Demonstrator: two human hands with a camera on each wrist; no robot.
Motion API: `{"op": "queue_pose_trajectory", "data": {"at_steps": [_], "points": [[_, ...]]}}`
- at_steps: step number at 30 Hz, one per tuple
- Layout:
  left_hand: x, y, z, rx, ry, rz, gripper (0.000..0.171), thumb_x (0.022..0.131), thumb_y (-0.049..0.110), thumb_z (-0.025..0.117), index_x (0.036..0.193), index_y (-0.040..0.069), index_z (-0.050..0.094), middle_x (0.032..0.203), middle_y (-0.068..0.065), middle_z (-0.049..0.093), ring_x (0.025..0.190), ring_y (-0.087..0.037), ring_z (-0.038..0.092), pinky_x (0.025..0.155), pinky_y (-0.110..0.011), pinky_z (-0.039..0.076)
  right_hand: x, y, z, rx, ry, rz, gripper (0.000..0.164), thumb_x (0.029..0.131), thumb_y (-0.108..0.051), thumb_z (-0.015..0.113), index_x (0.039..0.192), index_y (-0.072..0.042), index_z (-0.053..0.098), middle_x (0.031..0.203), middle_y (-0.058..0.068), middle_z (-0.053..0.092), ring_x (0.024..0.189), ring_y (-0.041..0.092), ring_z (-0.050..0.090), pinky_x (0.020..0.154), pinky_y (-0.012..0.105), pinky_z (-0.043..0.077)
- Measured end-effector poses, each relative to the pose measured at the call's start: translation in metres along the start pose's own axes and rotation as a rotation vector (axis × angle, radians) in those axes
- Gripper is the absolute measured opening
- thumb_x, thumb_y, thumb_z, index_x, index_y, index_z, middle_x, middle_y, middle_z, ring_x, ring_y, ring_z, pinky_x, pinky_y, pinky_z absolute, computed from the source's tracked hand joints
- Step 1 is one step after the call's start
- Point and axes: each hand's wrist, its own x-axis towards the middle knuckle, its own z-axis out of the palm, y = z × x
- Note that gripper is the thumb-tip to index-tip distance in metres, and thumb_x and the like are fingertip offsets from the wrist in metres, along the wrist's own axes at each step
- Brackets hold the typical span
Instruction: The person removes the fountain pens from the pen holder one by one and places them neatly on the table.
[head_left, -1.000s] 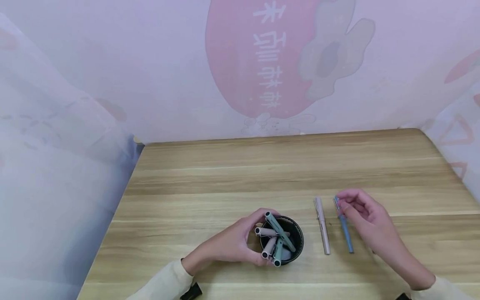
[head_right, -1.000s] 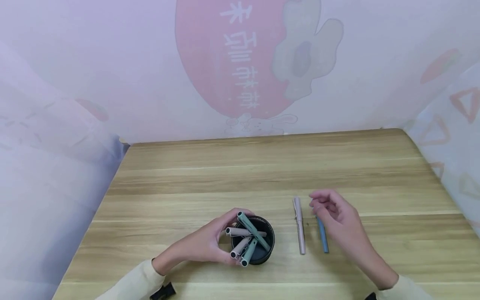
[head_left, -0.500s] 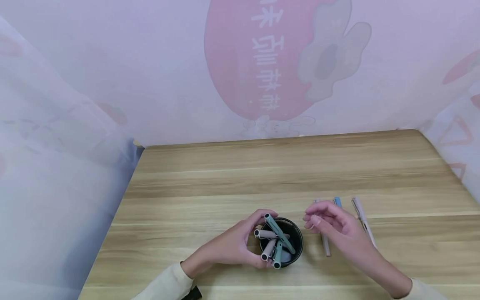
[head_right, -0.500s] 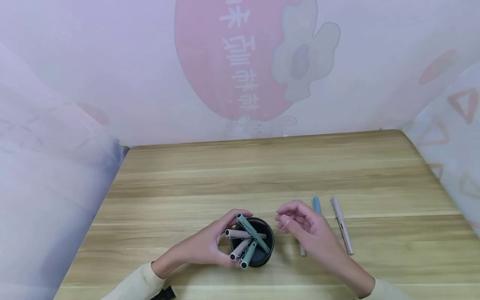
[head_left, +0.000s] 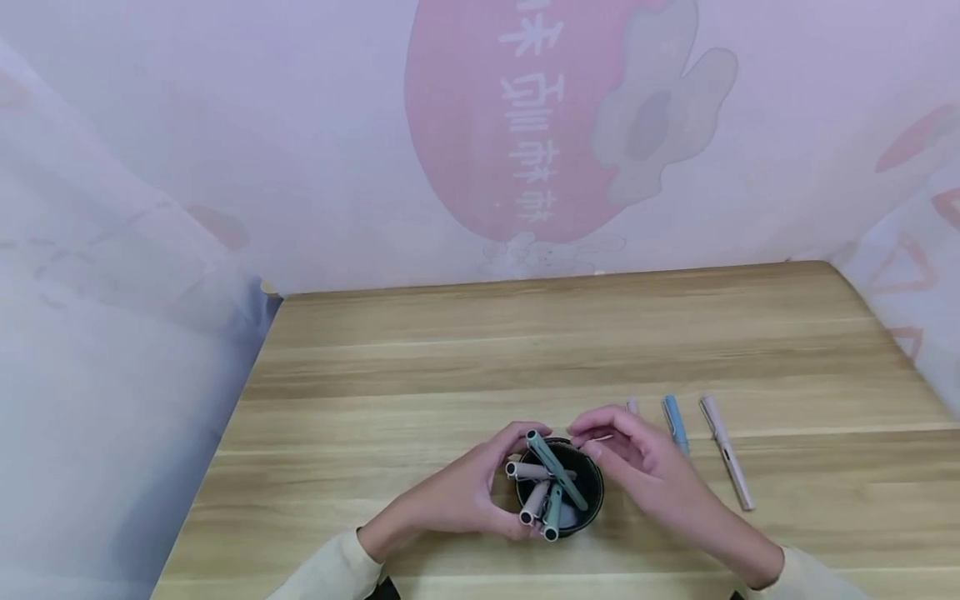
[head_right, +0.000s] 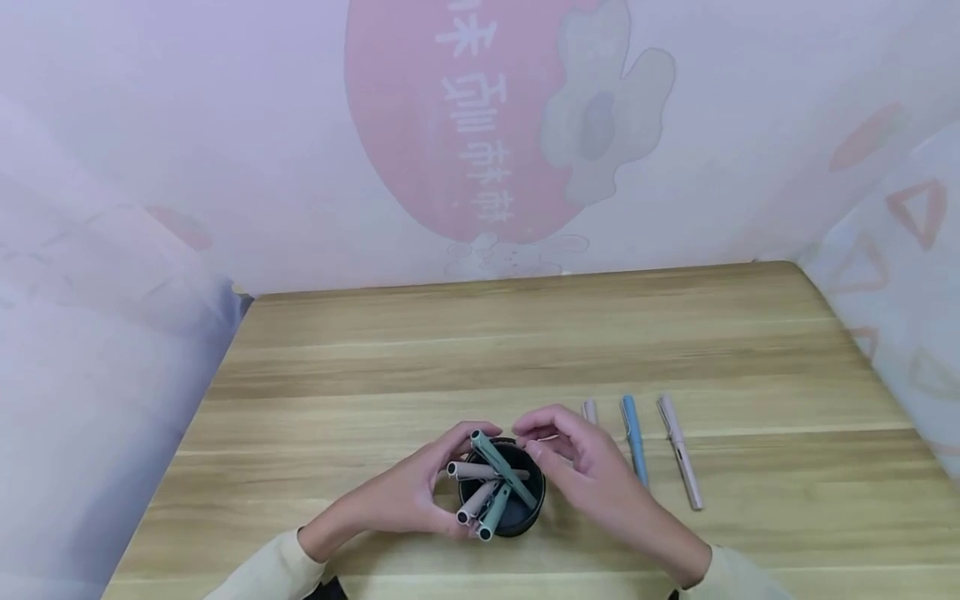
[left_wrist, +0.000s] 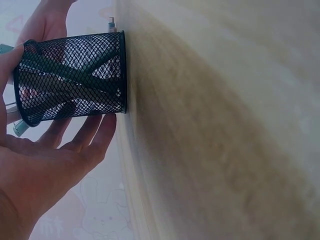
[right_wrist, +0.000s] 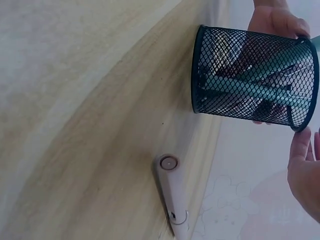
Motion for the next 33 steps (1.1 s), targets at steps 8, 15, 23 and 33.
{"op": "queue_pose_trajectory", "data": {"at_steps": [8,15,23,33], "points": [[-0.003,0.001,0.002,0.003,0.009,-0.005,0.098,0.083,0.031,0.096,0.162,0.033,0.038,0.145,0.012,0.063,0.134,-0.013,0.057,0.120,-0.045,0.037,0.006,0.006,0.009,-0.025,-0.008,0.015,0.027,0.111,-0.003,0.061,0.136,-0.009,0.066,0.143,0.011,0.063,0.133,0.025,0.061,0.107,0.030,0.054],[-0.005,0.000,0.002,-0.018,-0.003,0.002,0.096,0.084,0.031,0.095,0.161,0.034,0.038,0.145,0.012,0.064,0.135,-0.013,0.058,0.122,-0.042,0.036,0.008,0.009,0.016,-0.030,-0.036,0.029,0.029,0.113,-0.006,0.059,0.140,-0.011,0.066,0.151,0.008,0.057,0.137,0.024,0.058,0.107,0.029,0.052],[-0.008,0.001,0.001,-0.013,0.002,-0.007,0.100,0.082,0.030,0.096,0.162,0.040,0.038,0.149,0.015,0.062,0.139,-0.012,0.055,0.125,-0.047,0.032,0.018,0.009,0.021,-0.031,-0.094,-0.006,0.031,0.114,-0.007,0.057,0.141,-0.013,0.070,0.150,0.003,0.059,0.139,0.027,0.056,0.113,0.028,0.047],[-0.007,0.002,0.003,-0.016,0.013,-0.032,0.091,0.080,0.036,0.095,0.155,0.039,0.042,0.152,0.013,0.059,0.143,-0.011,0.051,0.126,-0.048,0.031,0.020,0.011,0.024,-0.071,-0.169,0.023,0.032,0.116,-0.013,0.055,0.143,-0.020,0.070,0.153,0.001,0.058,0.143,0.024,0.053,0.118,0.031,0.040]]}}
